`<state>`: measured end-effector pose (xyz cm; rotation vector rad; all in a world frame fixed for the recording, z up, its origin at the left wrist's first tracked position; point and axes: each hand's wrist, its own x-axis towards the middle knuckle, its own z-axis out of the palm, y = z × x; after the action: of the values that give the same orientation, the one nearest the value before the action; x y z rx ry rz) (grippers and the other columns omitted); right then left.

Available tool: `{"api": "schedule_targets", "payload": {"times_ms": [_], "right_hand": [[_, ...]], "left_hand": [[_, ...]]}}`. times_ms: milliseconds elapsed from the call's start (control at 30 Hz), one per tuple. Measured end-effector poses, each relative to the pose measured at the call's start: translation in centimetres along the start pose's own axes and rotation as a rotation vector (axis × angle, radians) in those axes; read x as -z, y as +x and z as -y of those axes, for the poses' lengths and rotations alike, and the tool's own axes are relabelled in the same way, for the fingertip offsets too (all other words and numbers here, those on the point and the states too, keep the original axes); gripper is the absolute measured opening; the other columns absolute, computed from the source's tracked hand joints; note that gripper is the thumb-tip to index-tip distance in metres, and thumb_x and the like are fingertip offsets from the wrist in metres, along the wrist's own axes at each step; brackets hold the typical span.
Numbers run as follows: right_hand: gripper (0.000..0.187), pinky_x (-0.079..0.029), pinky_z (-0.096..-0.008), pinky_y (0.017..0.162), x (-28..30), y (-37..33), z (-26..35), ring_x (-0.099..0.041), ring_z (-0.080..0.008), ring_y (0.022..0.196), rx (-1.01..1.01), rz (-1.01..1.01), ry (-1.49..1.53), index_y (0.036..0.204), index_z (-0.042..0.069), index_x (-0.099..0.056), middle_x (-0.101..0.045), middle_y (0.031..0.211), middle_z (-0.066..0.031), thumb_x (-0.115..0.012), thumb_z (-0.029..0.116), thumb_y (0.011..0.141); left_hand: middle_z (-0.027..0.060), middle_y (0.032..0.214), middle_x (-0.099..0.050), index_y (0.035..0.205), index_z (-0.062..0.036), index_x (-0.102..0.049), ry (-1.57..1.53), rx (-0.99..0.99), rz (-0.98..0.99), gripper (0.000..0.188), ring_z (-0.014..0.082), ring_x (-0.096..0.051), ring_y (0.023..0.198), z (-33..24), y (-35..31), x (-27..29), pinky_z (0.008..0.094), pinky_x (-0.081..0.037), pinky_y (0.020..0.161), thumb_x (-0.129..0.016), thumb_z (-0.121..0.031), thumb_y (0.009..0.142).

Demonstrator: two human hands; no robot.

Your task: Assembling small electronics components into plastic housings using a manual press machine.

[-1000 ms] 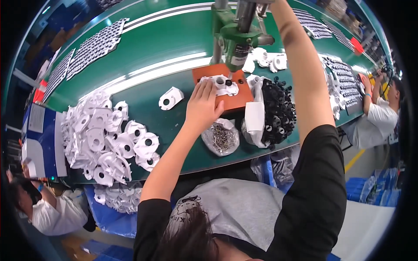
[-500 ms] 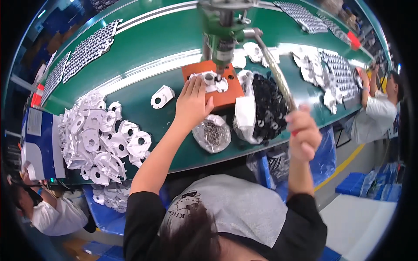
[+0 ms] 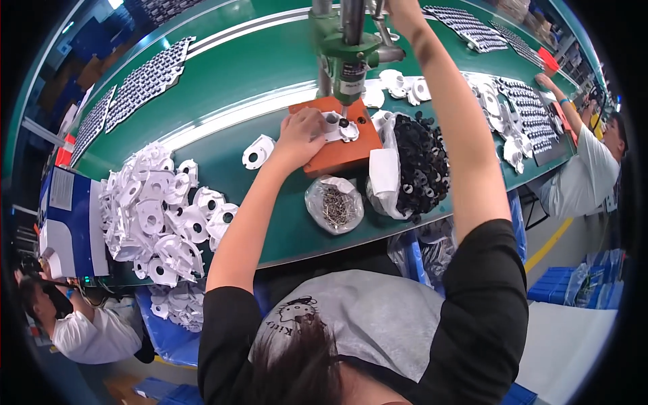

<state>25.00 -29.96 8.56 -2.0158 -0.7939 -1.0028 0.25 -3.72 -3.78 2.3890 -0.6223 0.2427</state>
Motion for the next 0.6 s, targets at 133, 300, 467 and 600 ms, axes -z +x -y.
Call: {"api": "schedule_targets", "payload": {"times_ms": [133,300,467,600], "right_hand": [[0.072,-0.033,-0.0559,0.098,2.0,-9.3,-3.8,-0.035,-0.0366,0.128,-0.252,0.510,-0.715,0.135,0.032,-0.038,-0.023,0.149,-0.0050,-0.052,0.000,0.072],[0.058,-0.040,-0.0498,0.094,7.3,-19.4,-8.4,-0.044,-0.0401,0.118,-0.421,0.837,-0.869,0.129,0.029,-0.045,-0.030,0.144,-0.0092,-0.058,0.017,0.074],[0.034,-0.048,-0.0471,0.078,7.8,-18.6,-5.4,-0.058,-0.0371,0.094,-0.226,0.626,-0.958,0.104,0.009,-0.057,-0.058,0.104,-0.0169,-0.060,0.020,0.072],[0.035,-0.046,-0.0445,0.081,11.8,-19.9,-5.4,-0.058,-0.0358,0.093,-0.515,0.542,-0.748,0.097,-0.001,-0.058,-0.058,0.100,-0.0199,-0.063,0.027,0.077]], "left_hand": [[0.0139,0.109,-0.051,0.118,-0.0106,-0.043,-0.079,0.276,0.014,0.054,0.0312,-0.050,0.107,-2.4,0.7,3.3,0.0425,-0.039,0.087,-0.062,-0.021,0.069],[0.0180,0.095,-0.063,0.128,-0.0102,-0.037,-0.246,0.425,0.428,0.070,0.0286,-0.063,0.083,-2.9,2.8,7.1,0.0366,-0.047,0.069,-0.069,-0.023,0.067],[0.0176,0.110,-0.061,0.134,-0.0071,-0.034,-0.250,0.229,0.158,0.081,0.0305,-0.062,0.096,0.6,0.3,4.3,0.0376,-0.047,0.083,-0.067,-0.046,0.071],[0.0186,0.097,-0.064,0.121,-0.0110,-0.049,0.003,0.466,0.107,0.052,0.0360,-0.060,0.094,-4.1,0.9,3.4,0.0420,-0.048,0.081,-0.058,-0.029,0.073]]}}
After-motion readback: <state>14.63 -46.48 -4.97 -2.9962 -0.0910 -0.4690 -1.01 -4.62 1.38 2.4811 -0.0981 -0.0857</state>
